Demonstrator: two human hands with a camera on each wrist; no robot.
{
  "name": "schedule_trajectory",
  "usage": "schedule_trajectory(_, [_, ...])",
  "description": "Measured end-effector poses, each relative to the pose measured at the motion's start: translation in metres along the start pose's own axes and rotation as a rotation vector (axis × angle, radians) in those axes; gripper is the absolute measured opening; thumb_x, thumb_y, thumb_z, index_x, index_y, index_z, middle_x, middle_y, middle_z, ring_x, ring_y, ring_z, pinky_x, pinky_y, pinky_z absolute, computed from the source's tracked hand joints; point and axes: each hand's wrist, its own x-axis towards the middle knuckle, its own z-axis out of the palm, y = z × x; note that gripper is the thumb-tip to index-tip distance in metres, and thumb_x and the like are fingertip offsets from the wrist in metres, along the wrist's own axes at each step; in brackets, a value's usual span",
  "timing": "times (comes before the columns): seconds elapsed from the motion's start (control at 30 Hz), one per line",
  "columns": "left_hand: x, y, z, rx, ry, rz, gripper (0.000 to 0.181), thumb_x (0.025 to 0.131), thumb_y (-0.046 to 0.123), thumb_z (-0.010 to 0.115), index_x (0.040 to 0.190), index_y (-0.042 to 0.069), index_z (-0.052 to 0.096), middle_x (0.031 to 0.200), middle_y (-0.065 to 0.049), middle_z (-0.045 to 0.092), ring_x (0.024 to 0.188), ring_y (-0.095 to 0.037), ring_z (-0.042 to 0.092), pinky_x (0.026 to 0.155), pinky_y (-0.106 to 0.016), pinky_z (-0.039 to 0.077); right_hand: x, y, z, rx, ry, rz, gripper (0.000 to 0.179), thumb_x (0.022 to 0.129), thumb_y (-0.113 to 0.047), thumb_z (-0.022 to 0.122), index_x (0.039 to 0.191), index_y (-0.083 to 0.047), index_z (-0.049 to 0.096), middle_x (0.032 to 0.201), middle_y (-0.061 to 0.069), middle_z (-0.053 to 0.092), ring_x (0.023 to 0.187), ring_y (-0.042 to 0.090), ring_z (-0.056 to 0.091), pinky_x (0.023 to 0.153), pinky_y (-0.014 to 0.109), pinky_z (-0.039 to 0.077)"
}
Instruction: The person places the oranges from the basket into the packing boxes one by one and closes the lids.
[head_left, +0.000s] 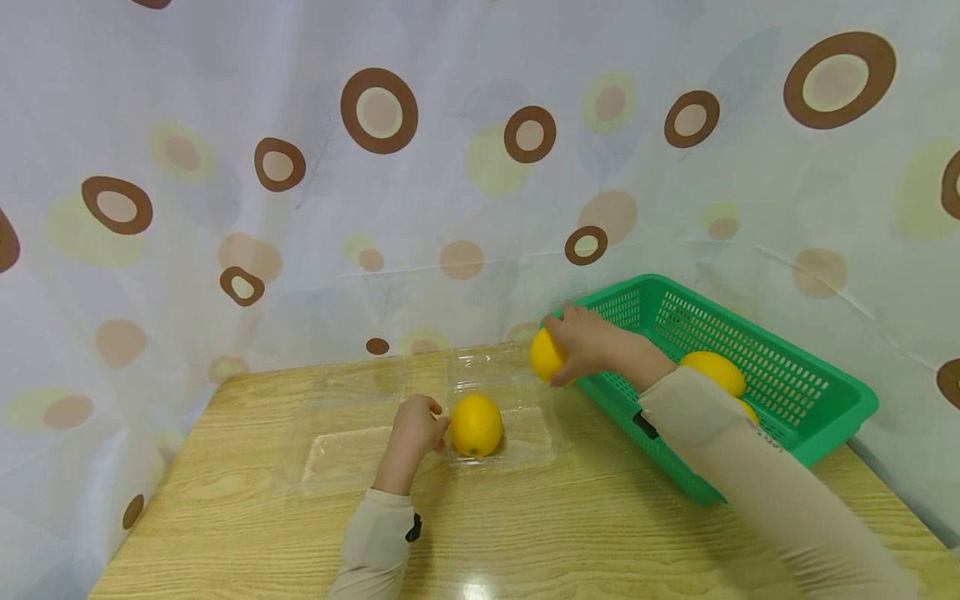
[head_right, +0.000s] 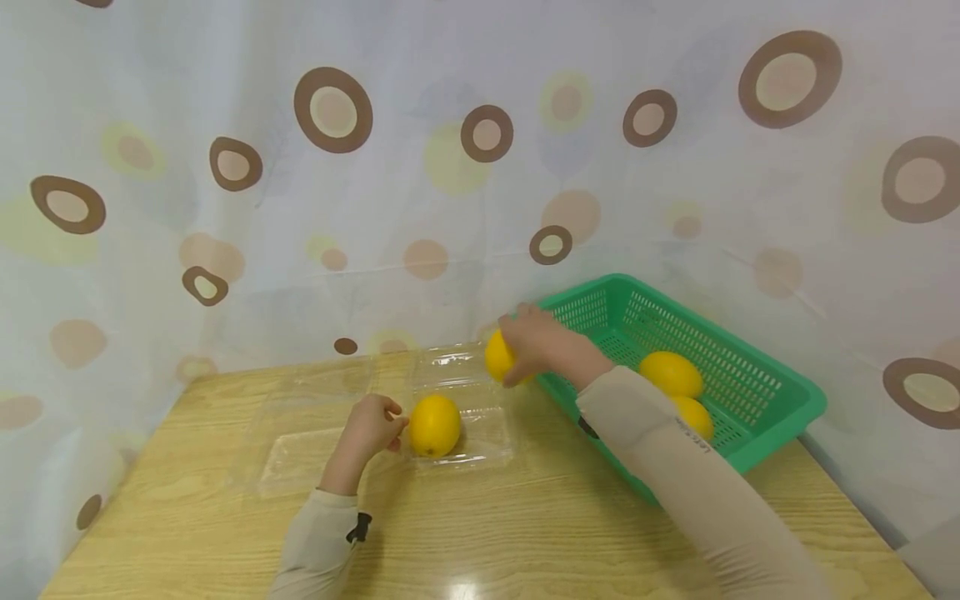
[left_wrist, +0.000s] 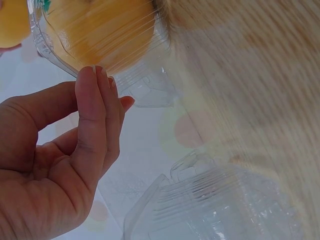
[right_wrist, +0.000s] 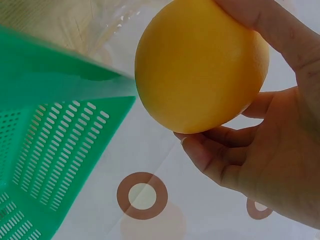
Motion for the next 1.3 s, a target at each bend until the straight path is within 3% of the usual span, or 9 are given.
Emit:
schedule_trajectory(0.2, [0.002,-0.001,0.0,0.0,-0.008,-0.012,0.027,0.09,0.002,0.064,0.109,-0.016,0.059,0.069,-0.015,0.066,0.055,-0.022,0.066,0.059,-0.031,0.055,0.007,-0.006,0.009,-0.007,-0.019,-0.017,0.083,0.075,-0.032,0.08,0.137,0.008,0.041,0.115,0.025,0.049,0.101,0.036,0.047,0.089,0.05,0.044])
schedule_trajectory(0.4, [0.002,-0.001,0.0,0.003,-0.006,-0.01,0.026,0.09,0.002,0.064,0.109,-0.016,0.06,0.07,-0.015,0.067,0.057,-0.024,0.067,0.06,-0.032,0.055,0.012,-0.015,0.015,-0.043,-0.024,-0.049,0.08,0.073,-0.035,0.081,0.132,0.007,0.045,0.104,0.018,0.051,0.095,0.032,0.048,0.087,0.046,0.044])
schedule_trajectory(0.63, [0.002,-0.001,0.0,0.0,-0.001,-0.006,0.026,0.09,0.002,0.064,0.109,-0.016,0.06,0.068,-0.014,0.066,0.052,-0.019,0.065,0.06,-0.032,0.056,0.014,-0.028,0.022,-0.043,-0.046,-0.06,0.081,0.072,-0.036,0.083,0.132,0.005,0.046,0.112,0.022,0.052,0.101,0.035,0.049,0.09,0.048,0.044])
schedule_trajectory(0.9, [0.0,-0.001,-0.001,0.002,0.002,0.003,0.027,0.09,0.002,0.064,0.109,-0.016,0.06,0.067,-0.013,0.066,0.052,-0.019,0.065,0.062,-0.034,0.057,0.018,-0.032,0.037,-0.048,-0.078,-0.052,0.077,0.072,-0.035,0.083,0.129,0.005,0.048,0.109,0.02,0.051,0.105,0.035,0.048,0.093,0.047,0.043])
schedule_trajectory(1.1, [0.0,0.0,-0.001,0.008,0.012,0.005,0.026,0.089,0.001,0.065,0.107,-0.016,0.06,0.068,-0.014,0.066,0.053,-0.02,0.065,0.064,-0.036,0.057,0.021,-0.034,0.047,-0.007,-0.11,-0.031,0.08,0.071,-0.031,0.083,0.132,0.005,0.046,0.12,0.023,0.052,0.116,0.041,0.045,0.1,0.051,0.038])
schedule_trajectory(1.3, [0.0,0.0,0.0,0.017,0.008,0.012,0.026,0.089,0.002,0.065,0.108,-0.016,0.06,0.067,-0.013,0.066,0.052,-0.018,0.064,0.062,-0.035,0.057,0.024,-0.035,0.06,0.018,-0.124,-0.044,0.074,0.068,-0.03,0.086,0.123,0.004,0.051,0.114,0.019,0.055,0.115,0.04,0.047,0.1,0.05,0.038])
